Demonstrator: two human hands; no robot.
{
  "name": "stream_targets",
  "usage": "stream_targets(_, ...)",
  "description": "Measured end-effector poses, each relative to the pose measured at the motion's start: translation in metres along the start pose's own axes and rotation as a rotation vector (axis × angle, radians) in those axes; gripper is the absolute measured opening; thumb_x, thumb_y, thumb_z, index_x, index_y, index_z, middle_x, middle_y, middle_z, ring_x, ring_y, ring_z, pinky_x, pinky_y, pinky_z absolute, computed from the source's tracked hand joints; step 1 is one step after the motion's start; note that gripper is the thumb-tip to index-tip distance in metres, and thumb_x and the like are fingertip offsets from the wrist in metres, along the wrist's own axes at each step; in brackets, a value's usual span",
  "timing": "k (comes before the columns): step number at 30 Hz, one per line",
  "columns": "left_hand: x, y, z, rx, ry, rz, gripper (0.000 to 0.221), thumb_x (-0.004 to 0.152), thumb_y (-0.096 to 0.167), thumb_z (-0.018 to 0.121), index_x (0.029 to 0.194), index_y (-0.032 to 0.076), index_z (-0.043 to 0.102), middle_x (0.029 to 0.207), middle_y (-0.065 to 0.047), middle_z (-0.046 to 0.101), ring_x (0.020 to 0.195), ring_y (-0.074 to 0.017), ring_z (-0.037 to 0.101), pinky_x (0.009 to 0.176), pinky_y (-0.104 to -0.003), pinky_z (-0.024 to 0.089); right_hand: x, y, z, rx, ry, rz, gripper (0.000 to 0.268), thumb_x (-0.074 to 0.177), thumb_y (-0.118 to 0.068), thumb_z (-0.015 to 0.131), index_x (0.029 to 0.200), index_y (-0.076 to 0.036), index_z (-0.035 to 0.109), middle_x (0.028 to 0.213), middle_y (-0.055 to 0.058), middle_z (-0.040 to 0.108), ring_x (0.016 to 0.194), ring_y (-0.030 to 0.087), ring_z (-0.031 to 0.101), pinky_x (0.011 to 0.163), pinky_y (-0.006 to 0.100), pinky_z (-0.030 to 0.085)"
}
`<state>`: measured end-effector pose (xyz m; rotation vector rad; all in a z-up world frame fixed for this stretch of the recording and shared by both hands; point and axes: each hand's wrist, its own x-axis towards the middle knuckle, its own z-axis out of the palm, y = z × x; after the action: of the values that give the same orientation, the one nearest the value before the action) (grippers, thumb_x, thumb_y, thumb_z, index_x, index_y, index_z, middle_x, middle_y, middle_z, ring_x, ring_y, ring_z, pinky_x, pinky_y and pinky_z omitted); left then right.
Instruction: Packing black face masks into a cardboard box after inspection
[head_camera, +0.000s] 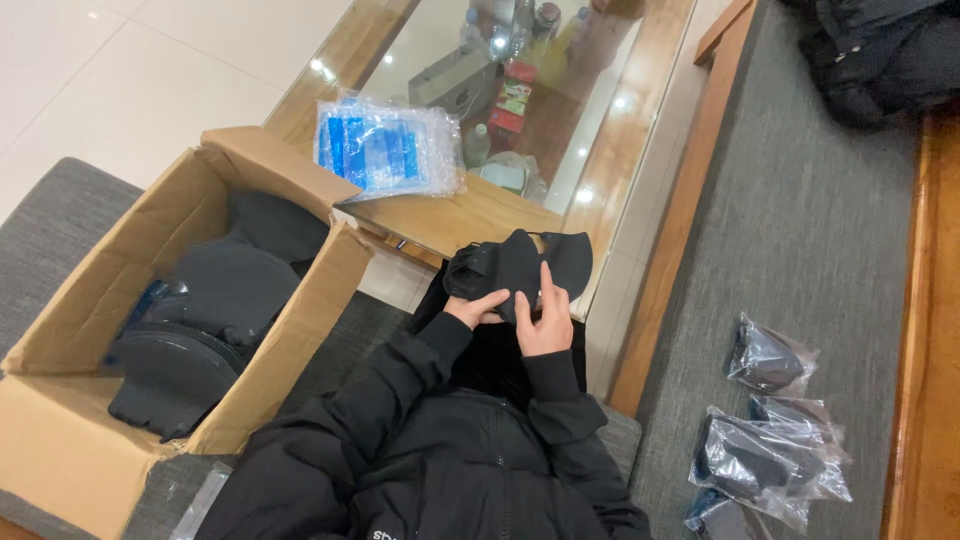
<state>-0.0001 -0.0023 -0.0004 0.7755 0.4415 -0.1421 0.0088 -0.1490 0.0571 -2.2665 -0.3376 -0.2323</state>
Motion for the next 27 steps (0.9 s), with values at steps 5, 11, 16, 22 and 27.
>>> stream_targets(5,0.017,-0.019,-0.015,0.029,0.007,0.069,0.076,0.083,0.004,0.09,0.147,0.003,0.051,0.128,-0.025,0.067,0.101,-0.0406,0.071,0.075,-0.048,0.066,0.002,0.011,0.008,-0.047,0.094,-0.081,0.052,0.099,-0.025,0.067,0.148,-0.011,0.057,0.12,0.012,0.058,0.099,0.031,0.068,0.062,0.035,0.059)
stream_targets(11,0.024,-0.031,-0.023,0.021,0.018,0.043,0.079,0.082,0.005,0.091,0.148,0.003,0.05,0.131,-0.024,0.066,0.103,-0.0401,0.07,0.076,-0.047,0.067,0.004,0.006,0.009,0.064,0.145,-0.07,0.045,0.092,-0.011,0.072,0.137,-0.009,0.065,0.119,0.011,0.057,0.097,0.026,0.065,0.058,0.027,0.059)
stream_targets(16,0.041,-0.05,-0.03,0.021,0.043,0.042,0.081,0.079,0.004,0.094,0.148,0.006,0.052,0.133,-0.02,0.066,0.101,-0.0354,0.072,0.075,-0.044,0.067,0.014,0.017,0.016,0.325,0.164,0.142,0.034,0.083,-0.01,0.084,0.113,-0.009,0.069,0.096,0.003,0.052,0.08,0.015,0.058,0.053,0.019,0.054)
stream_targets(22,0.033,-0.038,-0.026,0.016,0.038,0.023,0.088,0.079,0.007,0.095,0.152,0.003,0.045,0.14,-0.025,0.059,0.113,-0.0428,0.065,0.08,-0.051,0.064,0.005,0.023,0.025,0.012,0.175,-0.056,0.014,0.082,-0.02,0.085,0.09,-0.018,0.074,0.075,-0.002,0.063,0.072,0.017,0.06,0.057,0.027,0.052)
stream_targets(27,0.05,-0.054,-0.038,-0.039,0.065,0.065,0.073,0.079,0.004,0.094,0.142,0.005,0.059,0.13,-0.021,0.067,0.104,-0.0389,0.071,0.081,-0.051,0.065,0.001,0.0,0.021,-0.049,0.217,-0.272,0.01,0.093,-0.013,0.075,0.102,-0.009,0.077,0.08,0.006,0.069,0.078,0.025,0.066,0.068,0.03,0.054)
